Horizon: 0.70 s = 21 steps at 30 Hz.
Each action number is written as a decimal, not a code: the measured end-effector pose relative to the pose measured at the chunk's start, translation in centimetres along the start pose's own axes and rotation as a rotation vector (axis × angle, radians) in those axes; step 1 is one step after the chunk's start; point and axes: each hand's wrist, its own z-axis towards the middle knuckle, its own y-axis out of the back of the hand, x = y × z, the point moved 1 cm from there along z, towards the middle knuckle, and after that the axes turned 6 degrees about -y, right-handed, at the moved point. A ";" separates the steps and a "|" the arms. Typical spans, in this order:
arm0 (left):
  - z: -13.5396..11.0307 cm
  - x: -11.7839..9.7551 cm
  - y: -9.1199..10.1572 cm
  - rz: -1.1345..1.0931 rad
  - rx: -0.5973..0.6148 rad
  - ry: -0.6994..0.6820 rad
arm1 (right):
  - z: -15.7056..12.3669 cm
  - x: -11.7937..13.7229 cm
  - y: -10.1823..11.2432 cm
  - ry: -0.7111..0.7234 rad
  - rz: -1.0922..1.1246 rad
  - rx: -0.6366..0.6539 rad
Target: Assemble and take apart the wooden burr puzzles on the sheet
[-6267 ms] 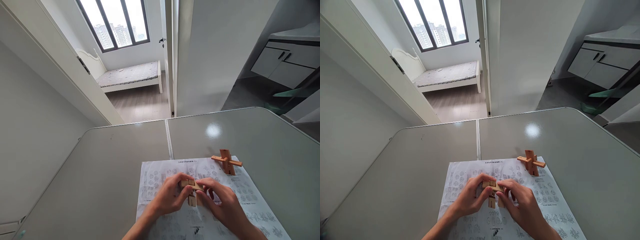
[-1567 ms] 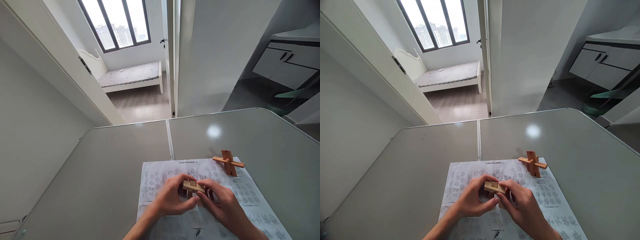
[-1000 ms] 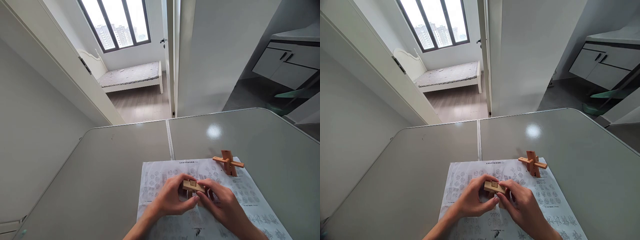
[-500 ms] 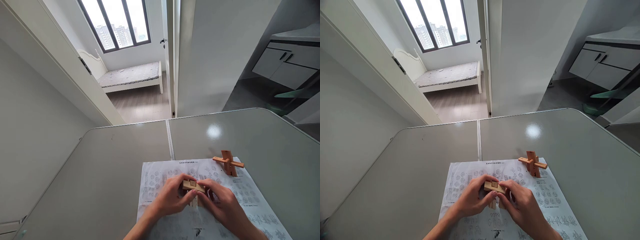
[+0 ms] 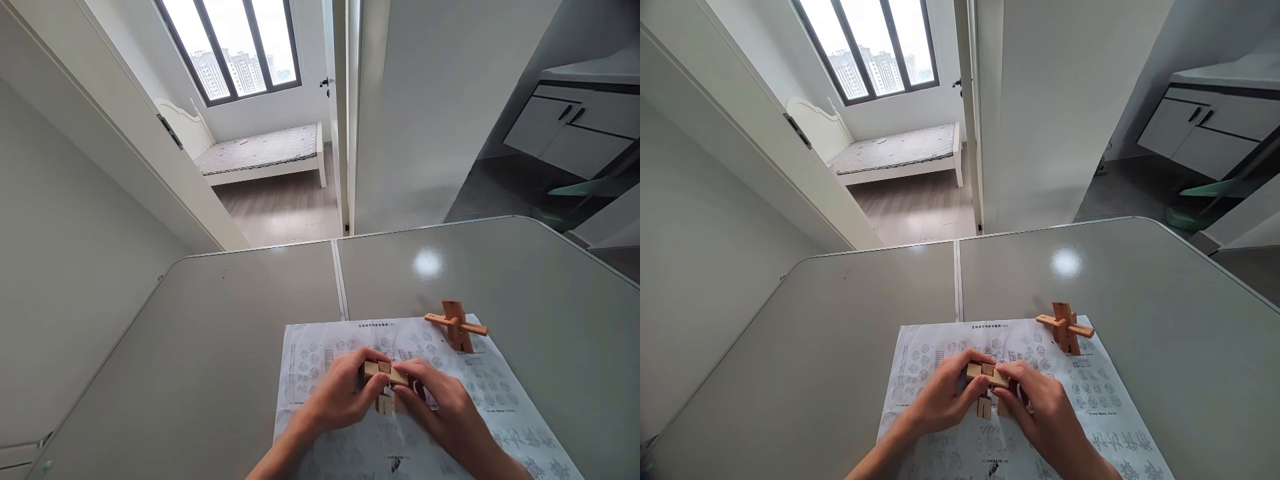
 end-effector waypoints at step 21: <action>0.0 0.3 0.1 -0.088 0.045 -0.116 | -0.7 -0.5 -0.6 0.077 -0.030 -0.028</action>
